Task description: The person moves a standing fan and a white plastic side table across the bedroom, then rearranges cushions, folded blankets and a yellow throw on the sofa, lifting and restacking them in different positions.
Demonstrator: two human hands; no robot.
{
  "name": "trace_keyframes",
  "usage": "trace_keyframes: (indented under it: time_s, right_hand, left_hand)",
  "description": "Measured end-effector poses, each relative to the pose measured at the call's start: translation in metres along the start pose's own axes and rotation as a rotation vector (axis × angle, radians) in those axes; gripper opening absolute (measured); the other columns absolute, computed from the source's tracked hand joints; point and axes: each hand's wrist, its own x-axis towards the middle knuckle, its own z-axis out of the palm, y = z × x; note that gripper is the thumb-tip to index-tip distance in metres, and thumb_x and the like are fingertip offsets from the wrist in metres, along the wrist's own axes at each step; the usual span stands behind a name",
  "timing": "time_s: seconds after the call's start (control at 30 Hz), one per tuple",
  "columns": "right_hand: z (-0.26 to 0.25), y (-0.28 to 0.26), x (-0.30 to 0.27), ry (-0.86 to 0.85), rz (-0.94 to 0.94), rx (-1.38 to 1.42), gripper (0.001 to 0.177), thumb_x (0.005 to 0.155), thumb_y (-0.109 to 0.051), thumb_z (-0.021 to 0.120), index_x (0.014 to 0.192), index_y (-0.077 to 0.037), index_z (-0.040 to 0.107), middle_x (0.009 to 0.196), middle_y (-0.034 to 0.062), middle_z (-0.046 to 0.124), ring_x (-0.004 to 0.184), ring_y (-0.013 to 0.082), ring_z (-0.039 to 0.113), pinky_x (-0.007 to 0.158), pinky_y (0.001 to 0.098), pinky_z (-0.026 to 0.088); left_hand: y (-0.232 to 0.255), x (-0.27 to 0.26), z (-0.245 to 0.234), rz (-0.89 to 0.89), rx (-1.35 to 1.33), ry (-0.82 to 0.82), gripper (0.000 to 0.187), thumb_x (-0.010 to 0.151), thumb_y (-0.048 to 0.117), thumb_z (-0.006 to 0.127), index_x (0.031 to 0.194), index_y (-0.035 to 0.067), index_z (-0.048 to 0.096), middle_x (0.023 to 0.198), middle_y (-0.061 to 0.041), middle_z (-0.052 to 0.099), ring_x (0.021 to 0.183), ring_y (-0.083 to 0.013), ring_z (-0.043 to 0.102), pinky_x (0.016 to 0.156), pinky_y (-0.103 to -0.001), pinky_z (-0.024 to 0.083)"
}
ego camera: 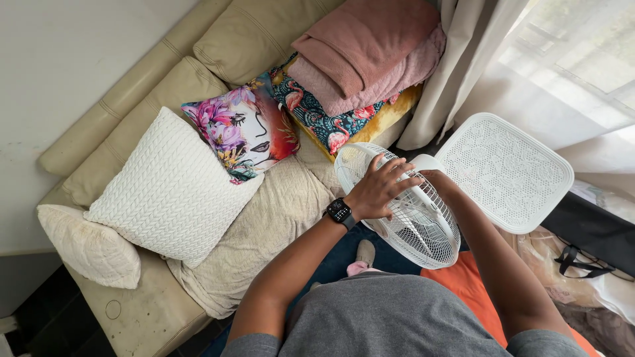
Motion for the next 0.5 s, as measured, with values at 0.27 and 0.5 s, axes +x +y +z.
trace_keyframes:
  time_s: [0.27,0.5]
  right_hand:
    - [0.030,0.007,-0.031,0.018,0.003,-0.074,0.034,0.102,-0.003,0.047,0.130,0.003,0.065,0.099,0.0227,0.076,0.070,0.0237,0.076,0.059,0.0292,0.062]
    - [0.043,0.011,-0.037,-0.137,-0.056,-0.043,0.038,0.096,-0.002,0.049,0.132,0.002,0.060,0.097,0.0266,0.076,0.070,0.0303,0.077,0.059,0.0357,0.064]
  left_hand:
    - [0.018,-0.027,-0.007,0.006,-0.056,-0.017,0.117,0.046,0.037,0.099,0.146,0.031,0.039,0.147,-0.010,0.046,0.144,-0.0325,0.040,0.124,-0.067,0.023]
    - [0.030,-0.058,-0.021,-0.025,-0.047,0.102,0.114,0.051,0.034,0.098,0.149,0.035,0.040,0.154,-0.006,0.044,0.149,-0.0306,0.040,0.127,-0.065,0.025]
